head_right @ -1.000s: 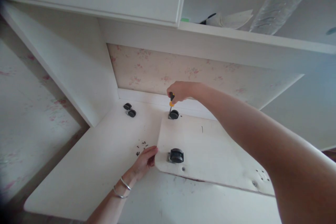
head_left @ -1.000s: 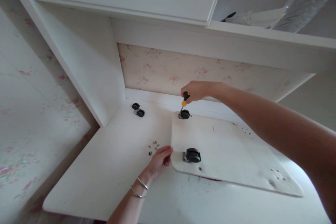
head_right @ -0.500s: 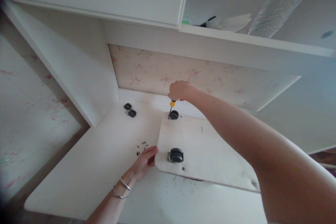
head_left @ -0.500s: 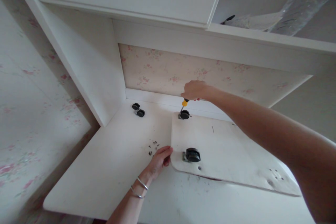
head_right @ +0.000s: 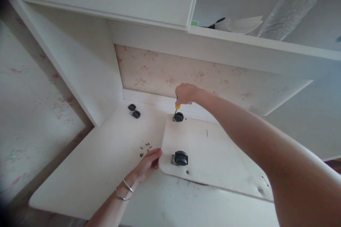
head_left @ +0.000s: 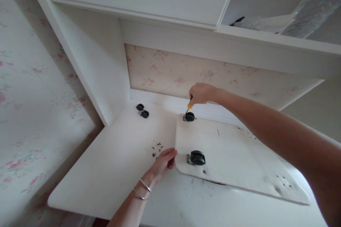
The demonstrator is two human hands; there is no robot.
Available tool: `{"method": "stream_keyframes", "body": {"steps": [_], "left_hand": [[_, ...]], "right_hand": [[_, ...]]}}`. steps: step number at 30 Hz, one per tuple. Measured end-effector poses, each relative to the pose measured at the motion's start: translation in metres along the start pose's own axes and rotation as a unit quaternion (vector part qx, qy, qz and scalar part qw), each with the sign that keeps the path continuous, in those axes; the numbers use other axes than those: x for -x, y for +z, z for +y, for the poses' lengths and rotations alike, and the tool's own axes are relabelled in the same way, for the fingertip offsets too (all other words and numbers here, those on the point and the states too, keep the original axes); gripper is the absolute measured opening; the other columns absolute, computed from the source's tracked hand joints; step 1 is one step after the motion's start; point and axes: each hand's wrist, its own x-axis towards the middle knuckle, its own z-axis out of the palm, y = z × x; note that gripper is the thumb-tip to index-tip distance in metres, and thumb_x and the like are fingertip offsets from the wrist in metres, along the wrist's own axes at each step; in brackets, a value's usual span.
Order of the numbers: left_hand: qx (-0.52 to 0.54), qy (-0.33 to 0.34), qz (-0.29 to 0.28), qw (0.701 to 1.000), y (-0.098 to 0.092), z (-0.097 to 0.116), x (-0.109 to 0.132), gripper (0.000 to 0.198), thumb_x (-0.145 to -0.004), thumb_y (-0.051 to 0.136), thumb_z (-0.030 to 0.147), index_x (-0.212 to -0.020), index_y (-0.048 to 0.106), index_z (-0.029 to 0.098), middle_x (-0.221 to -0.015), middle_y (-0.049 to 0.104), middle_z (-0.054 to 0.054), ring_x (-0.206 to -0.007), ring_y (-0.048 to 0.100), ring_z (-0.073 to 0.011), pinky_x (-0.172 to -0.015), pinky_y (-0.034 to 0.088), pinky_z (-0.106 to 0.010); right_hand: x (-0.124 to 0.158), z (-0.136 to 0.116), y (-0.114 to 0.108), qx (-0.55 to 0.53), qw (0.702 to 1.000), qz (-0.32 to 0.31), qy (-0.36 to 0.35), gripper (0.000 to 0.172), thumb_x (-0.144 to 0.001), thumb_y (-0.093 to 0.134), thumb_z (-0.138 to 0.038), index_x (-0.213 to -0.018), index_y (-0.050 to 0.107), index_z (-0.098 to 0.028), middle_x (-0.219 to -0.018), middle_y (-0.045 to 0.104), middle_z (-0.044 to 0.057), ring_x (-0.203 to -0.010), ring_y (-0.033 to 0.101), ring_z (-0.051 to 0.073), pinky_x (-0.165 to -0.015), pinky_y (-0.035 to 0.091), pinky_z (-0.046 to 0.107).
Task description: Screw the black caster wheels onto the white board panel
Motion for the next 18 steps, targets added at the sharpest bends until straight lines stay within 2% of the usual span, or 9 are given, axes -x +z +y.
{"method": "stream_keyframes", "body": {"steps": [4,10,13,15,18], "left_hand": [[-0.005,0.003,0.004,1.0,-0.001,-0.001,0.0,0.04,-0.077,0.075,0.049,-0.068,0.053,0.018,-0.058,0.042,0.005,-0.053,0.032,-0.0086,-0.052,0.019,-0.026],[-0.005,0.006,0.013,1.0,0.0,0.0,-0.001,0.042,-0.075,0.076,0.052,-0.067,0.052,0.018,-0.057,0.041,0.006,-0.052,0.031,-0.0083,-0.052,0.02,-0.026],[-0.005,0.004,0.013,1.0,0.002,0.002,0.0,0.043,-0.074,0.077,0.053,-0.067,0.053,0.018,-0.057,0.042,0.006,-0.053,0.033,-0.0083,-0.052,0.021,-0.026],[-0.007,0.005,0.015,1.0,0.003,0.003,0.001,0.043,-0.073,0.077,0.053,-0.068,0.053,0.018,-0.057,0.042,0.006,-0.053,0.033,-0.0081,-0.052,0.021,-0.026],[-0.009,0.003,0.018,1.0,0.004,0.003,0.004,0.042,-0.074,0.077,0.053,-0.07,0.054,0.017,-0.059,0.044,0.005,-0.053,0.034,-0.0077,-0.052,0.022,-0.025]], "right_hand": [[-0.007,-0.003,-0.001,-0.041,0.996,-0.034,0.073,0.025,-0.071,0.07,-0.04,-0.069,0.073,-0.015,-0.064,0.071,0.008,-0.054,0.063,0.017,-0.054,0.047,0.03],[0.002,-0.007,-0.001,-0.056,0.994,-0.038,0.085,0.027,-0.068,0.072,-0.042,-0.071,0.074,-0.015,-0.064,0.071,0.007,-0.053,0.063,0.018,-0.054,0.048,0.031],[0.011,-0.004,-0.009,-0.049,0.997,-0.026,0.059,0.033,-0.069,0.072,-0.046,-0.079,0.076,-0.015,-0.064,0.071,0.008,-0.058,0.065,0.02,-0.057,0.048,0.032],[0.019,-0.002,-0.015,-0.04,0.999,-0.006,0.032,0.035,-0.069,0.072,-0.047,-0.088,0.077,-0.017,-0.075,0.074,0.009,-0.071,0.068,0.023,-0.063,0.047,0.032],[0.037,0.002,-0.021,-0.012,0.998,0.065,0.009,0.036,-0.075,0.068,-0.048,-0.098,0.076,-0.022,-0.096,0.075,0.011,-0.089,0.067,0.028,-0.068,0.046,0.034]]}}
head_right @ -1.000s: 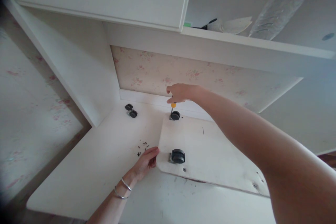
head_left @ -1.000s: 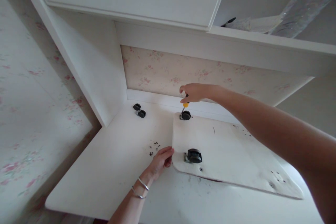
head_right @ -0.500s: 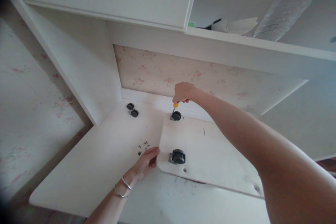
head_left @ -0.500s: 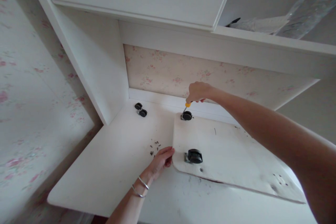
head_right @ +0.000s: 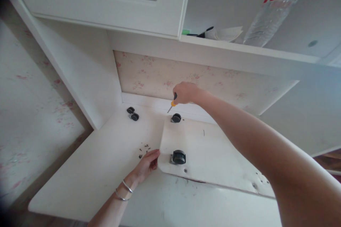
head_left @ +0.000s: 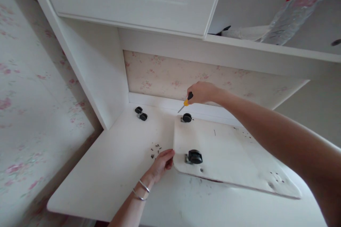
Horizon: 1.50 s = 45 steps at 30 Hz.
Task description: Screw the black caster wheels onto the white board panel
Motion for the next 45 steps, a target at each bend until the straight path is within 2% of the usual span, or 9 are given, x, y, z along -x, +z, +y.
{"method": "stream_keyframes", "body": {"steps": [4,11,15,19,25,29,34,41,45], "left_hand": [[0.003,0.002,0.01,1.0,0.001,-0.001,0.002,0.044,-0.072,0.077,0.054,-0.069,0.053,0.018,-0.059,0.043,0.005,-0.053,0.035,-0.0078,-0.051,0.023,-0.024],[0.001,0.01,0.035,0.999,0.0,-0.001,0.002,0.039,-0.077,0.074,0.05,-0.069,0.054,0.018,-0.059,0.045,0.005,-0.052,0.034,-0.0076,-0.049,0.02,-0.024],[-0.02,0.0,0.066,0.998,-0.003,0.001,0.018,0.032,-0.08,0.073,0.047,-0.083,0.064,0.017,-0.063,0.048,0.005,-0.054,0.037,-0.008,-0.051,0.021,-0.023],[-0.114,-0.003,0.109,0.987,-0.011,0.008,0.048,0.036,-0.082,0.068,0.046,-0.102,0.071,0.016,-0.066,0.053,0.003,-0.058,0.041,-0.0101,-0.053,0.025,-0.024],[-0.247,0.019,0.191,0.95,-0.027,0.017,0.086,0.036,-0.085,0.062,0.047,-0.1,0.072,0.016,-0.063,0.053,0.002,-0.057,0.043,-0.0132,-0.054,0.03,-0.027],[-0.354,0.023,0.234,0.905,-0.035,0.023,0.093,0.034,-0.084,0.061,0.047,-0.099,0.073,0.019,-0.071,0.064,-0.002,-0.065,0.055,-0.0185,-0.06,0.04,-0.029],[-0.526,0.083,0.223,0.816,-0.045,0.022,0.083,0.029,-0.089,0.055,0.044,-0.098,0.072,0.022,-0.099,0.074,-0.006,-0.091,0.067,-0.0236,-0.085,0.048,-0.034],[-0.701,0.101,0.244,0.663,-0.043,0.01,0.065,0.027,-0.095,0.046,0.032,-0.109,0.066,0.02,-0.11,0.069,-0.007,-0.089,0.068,-0.02,-0.085,0.05,-0.032],[-0.741,0.063,0.255,0.618,-0.033,0.009,0.057,0.025,-0.097,0.046,0.031,-0.11,0.066,0.021,-0.116,0.066,-0.006,-0.09,0.069,-0.0189,-0.081,0.05,-0.03]], "right_hand": [[0.032,0.009,0.004,0.021,0.998,0.059,0.026,0.037,-0.083,0.057,-0.051,-0.099,0.076,-0.024,-0.095,0.075,0.013,-0.086,0.067,0.03,-0.065,0.045,0.036],[0.072,0.024,0.033,0.013,1.0,-0.001,0.003,0.03,-0.082,0.061,-0.047,-0.091,0.079,-0.025,-0.091,0.076,0.011,-0.084,0.068,0.028,-0.064,0.045,0.034],[0.07,0.03,0.048,0.012,1.0,0.008,0.021,0.034,-0.084,0.058,-0.046,-0.098,0.078,-0.023,-0.093,0.075,0.014,-0.085,0.068,0.029,-0.066,0.045,0.036],[0.059,0.04,0.058,-0.002,1.0,0.021,0.023,0.042,-0.083,0.056,-0.055,-0.1,0.078,-0.023,-0.093,0.075,0.014,-0.086,0.068,0.031,-0.066,0.046,0.037],[0.049,0.046,0.067,-0.018,0.998,0.038,0.049,0.043,-0.082,0.057,-0.055,-0.103,0.078,-0.023,-0.101,0.074,0.017,-0.09,0.067,0.033,-0.064,0.046,0.037],[0.052,0.047,0.068,-0.043,0.996,0.042,0.058,0.044,-0.083,0.056,-0.055,-0.105,0.077,-0.023,-0.102,0.073,0.017,-0.089,0.067,0.032,-0.065,0.045,0.036],[0.065,0.057,0.074,-0.069,0.993,0.052,0.082,0.045,-0.082,0.057,-0.055,-0.105,0.077,-0.022,-0.101,0.073,0.015,-0.092,0.065,0.031,-0.07,0.045,0.036],[0.086,0.075,0.098,-0.1,0.989,0.061,0.091,0.045,-0.084,0.05,-0.06,-0.101,0.075,-0.027,-0.093,0.073,0.011,-0.083,0.064,0.029,-0.063,0.039,0.034],[0.094,0.077,0.107,-0.105,0.99,0.056,0.08,0.046,-0.085,0.048,-0.061,-0.101,0.075,-0.027,-0.091,0.073,0.01,-0.08,0.064,0.028,-0.061,0.037,0.034]]}}
